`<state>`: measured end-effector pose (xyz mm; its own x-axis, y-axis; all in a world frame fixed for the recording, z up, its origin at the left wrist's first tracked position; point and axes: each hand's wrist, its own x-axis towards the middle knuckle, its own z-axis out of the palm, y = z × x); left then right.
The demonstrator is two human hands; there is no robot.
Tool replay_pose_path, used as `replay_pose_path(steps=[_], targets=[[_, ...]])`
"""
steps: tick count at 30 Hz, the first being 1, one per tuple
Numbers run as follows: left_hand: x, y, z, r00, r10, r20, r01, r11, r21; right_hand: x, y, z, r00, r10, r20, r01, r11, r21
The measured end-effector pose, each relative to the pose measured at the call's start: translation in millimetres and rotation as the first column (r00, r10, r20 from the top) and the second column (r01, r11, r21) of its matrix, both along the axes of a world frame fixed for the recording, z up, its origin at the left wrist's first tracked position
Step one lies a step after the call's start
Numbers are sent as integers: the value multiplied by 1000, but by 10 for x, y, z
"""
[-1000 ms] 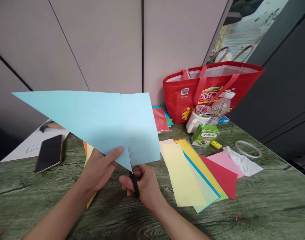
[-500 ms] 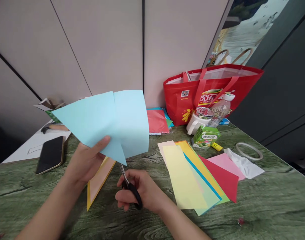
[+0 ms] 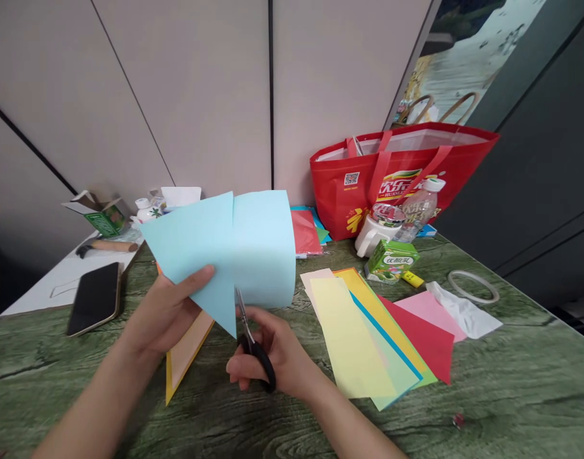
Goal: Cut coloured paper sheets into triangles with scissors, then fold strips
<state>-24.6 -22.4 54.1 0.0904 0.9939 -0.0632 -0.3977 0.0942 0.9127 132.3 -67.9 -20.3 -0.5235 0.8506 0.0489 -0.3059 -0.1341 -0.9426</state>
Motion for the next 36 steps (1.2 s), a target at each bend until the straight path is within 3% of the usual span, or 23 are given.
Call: replay_pose_path(steps=[6,15,25,28,32,36], targets=[[71,-29,-14,999,41,16,-40,998,-44,2,2,63,999,-26,33,27,999,-18],[85,-37,-29,997,83,1,-83,996,-11,3,5,101,999,16,47,-14,999,-35],[235,-119,-167,994,102,-24,-102,995,0,-15,2,141,976,-183,115,179,983,43],[242,-112,-212,987,132,-88,-131,991,20,-16,-1,166,977,-185,102,184,983,19],[214,-97,-226,935,197,-293,-169,978,118,11,2,160,985,-149,88,147,989,24],[207,-97,-169,973,91,-211,-81,995,53,38,13,151,988,-127,85,126,992,16]])
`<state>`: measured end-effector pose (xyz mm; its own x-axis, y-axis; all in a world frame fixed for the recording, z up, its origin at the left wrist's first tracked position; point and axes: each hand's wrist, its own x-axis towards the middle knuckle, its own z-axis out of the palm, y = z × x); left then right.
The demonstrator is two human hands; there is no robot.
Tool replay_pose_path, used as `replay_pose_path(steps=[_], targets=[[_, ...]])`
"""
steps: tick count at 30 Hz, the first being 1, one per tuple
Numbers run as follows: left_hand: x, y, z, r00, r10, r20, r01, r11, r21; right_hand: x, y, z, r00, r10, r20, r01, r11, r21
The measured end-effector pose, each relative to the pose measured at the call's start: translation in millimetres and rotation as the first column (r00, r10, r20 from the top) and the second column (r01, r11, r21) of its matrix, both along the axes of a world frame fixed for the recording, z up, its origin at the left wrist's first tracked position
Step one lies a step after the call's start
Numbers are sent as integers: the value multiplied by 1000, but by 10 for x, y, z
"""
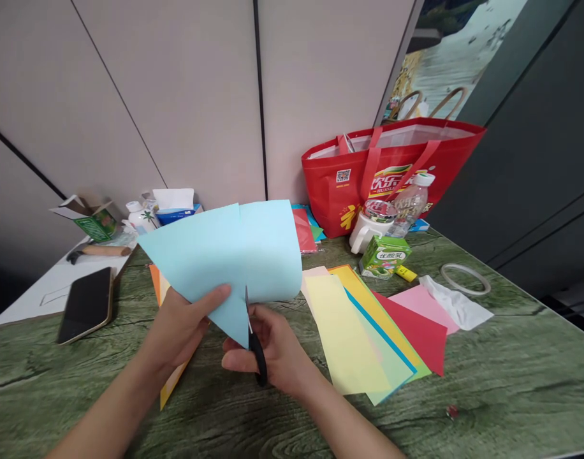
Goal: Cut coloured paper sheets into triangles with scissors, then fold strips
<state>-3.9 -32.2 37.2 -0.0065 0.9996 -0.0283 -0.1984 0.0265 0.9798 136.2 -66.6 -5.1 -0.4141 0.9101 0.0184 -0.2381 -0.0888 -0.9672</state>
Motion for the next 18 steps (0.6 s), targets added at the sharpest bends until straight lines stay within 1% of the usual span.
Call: replay_pose_path(steps=[1,3,5,9,11,18], targets=[[2,0,16,999,-32,40,32,999,-16,2,3,3,1000,12,-1,-12,1000,3],[5,0,35,994,-76,72,79,996,-37,0,6,15,1000,29,11,-29,1000,8],[7,1,26,995,-76,63,79,996,-38,-8,5,29,999,13,36,-13,1000,4],[0,5,-57,997,5,-80,0,997,72,-23,1,46,988,-78,137,77,997,13],[-4,8,-89,992,25,-126,-12,994,104,-26,2,43,981,-103,166,98,995,34],[8,25,-61,1000,4,-8,-4,999,33,-21,5,25,983,-104,148,103,995,18]])
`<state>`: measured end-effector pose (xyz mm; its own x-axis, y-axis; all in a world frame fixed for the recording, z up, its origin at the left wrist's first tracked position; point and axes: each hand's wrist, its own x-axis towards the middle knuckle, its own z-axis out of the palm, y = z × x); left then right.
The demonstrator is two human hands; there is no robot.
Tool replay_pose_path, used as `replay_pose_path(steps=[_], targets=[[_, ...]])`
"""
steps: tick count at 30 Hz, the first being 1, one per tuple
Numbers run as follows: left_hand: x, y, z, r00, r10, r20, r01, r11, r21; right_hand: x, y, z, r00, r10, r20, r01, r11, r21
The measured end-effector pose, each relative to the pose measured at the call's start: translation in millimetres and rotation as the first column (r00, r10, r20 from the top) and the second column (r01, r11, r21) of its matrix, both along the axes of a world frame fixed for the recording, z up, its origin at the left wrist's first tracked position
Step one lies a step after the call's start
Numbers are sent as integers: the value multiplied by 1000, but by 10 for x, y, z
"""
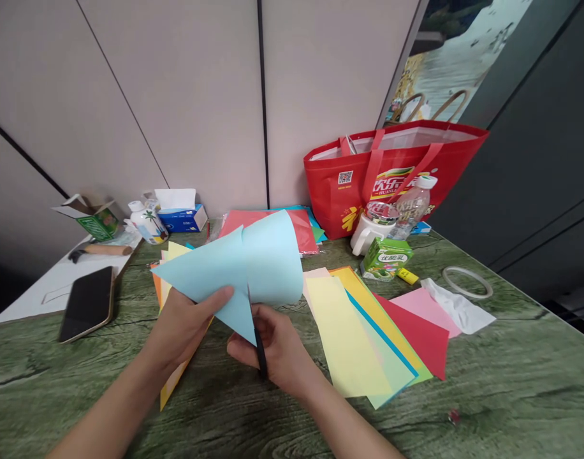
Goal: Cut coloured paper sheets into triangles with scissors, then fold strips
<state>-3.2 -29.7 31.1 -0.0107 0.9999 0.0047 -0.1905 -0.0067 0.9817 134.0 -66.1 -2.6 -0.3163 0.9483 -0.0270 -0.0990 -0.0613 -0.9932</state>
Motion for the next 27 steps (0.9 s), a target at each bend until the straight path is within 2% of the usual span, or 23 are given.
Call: replay_pose_path(steps=[5,10,14,18,27], targets=[[-9,8,0,1000,-18,-14,18,1000,18,-10,-4,-1,1000,-22,-8,22,1000,-14],[-29,13,9,998,-18,-61,19,1000,16,-29,2,5,992,-13,-124,11,1000,-16],[-58,25,-49,995,8,-99,-6,1000,17,-41,0,25,979,11,-206,-11,1000,1],[-81,50,-89,990,3,-142,3,999,43,-42,-4,1,978,-10,-207,10,1000,-2],[-85,54,-65,982,-22,-186,32,998,47,-47,-2,-60,984,-40,-176,31,998,-49]])
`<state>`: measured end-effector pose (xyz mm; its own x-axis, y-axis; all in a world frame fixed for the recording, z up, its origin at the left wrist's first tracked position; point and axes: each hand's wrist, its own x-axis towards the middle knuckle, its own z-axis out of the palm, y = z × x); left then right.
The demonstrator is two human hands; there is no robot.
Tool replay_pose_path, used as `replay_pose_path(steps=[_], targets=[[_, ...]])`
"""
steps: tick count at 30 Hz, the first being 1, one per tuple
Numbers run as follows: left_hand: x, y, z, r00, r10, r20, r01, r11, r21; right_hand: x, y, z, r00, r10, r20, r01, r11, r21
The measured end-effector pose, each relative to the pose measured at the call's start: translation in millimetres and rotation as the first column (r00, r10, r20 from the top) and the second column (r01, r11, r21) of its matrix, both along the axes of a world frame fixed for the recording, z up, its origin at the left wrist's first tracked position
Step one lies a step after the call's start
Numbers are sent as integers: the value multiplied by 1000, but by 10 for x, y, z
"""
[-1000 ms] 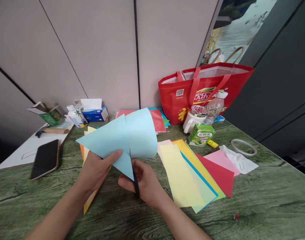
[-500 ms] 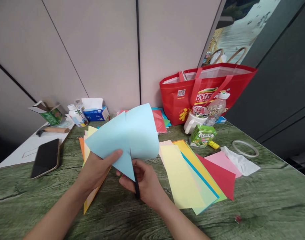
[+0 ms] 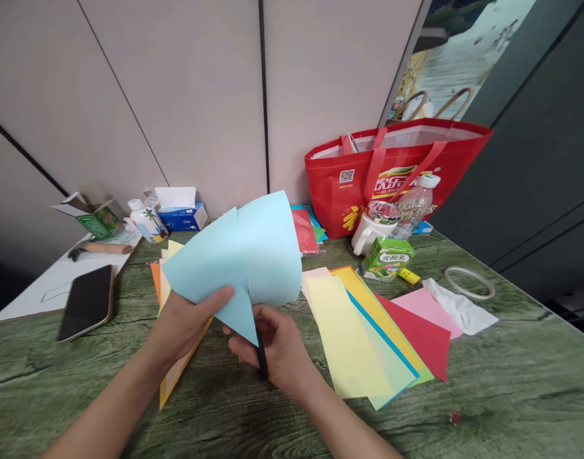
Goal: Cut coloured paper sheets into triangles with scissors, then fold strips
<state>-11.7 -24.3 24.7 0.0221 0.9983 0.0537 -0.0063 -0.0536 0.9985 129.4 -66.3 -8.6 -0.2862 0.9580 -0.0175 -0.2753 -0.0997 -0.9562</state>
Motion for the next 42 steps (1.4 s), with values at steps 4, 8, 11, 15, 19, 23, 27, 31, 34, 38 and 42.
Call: replay_pose_path(steps=[4,8,11,15,19,23,27,31,34,38,42], targets=[[-2,-3,18,1000,-11,-10,11,1000,-8,-10,-2,30,1000,-17,0,17,1000,-22],[6,-5,45,1000,-20,-15,20,999,-29,-10,-11,56,1000,-13,10,14,1000,-20],[12,-9,61,1000,-21,-16,21,999,-30,-4,-25,64,999,-8,34,8,1000,-16],[12,-16,64,1000,-18,-6,17,1000,-19,-5,-32,59,1000,-7,22,7,1000,-14],[4,-22,56,998,-59,11,59,998,-34,-12,-22,32,1000,-3,2,3,1000,0],[-1,-25,53,995,-97,23,98,994,-54,-9,-24,11,1000,-14,19,14,1000,2],[-3,-28,53,995,-97,38,99,994,-48,-2,-33,-3,999,-10,36,9,1000,16],[-1,-32,63,987,-152,60,155,986,-59,2,-27,-27,999,-14,36,13,1000,11],[12,-33,81,989,-130,73,135,989,-61,3,-22,-38,999,-14,53,14,1000,6],[41,-39,103,990,-74,120,85,992,-90,-12,-26,-22,999,-19,50,20,1000,-17],[49,-47,92,985,-95,144,113,986,-123,-41,-22,3,1000,-10,-21,10,999,-30]])
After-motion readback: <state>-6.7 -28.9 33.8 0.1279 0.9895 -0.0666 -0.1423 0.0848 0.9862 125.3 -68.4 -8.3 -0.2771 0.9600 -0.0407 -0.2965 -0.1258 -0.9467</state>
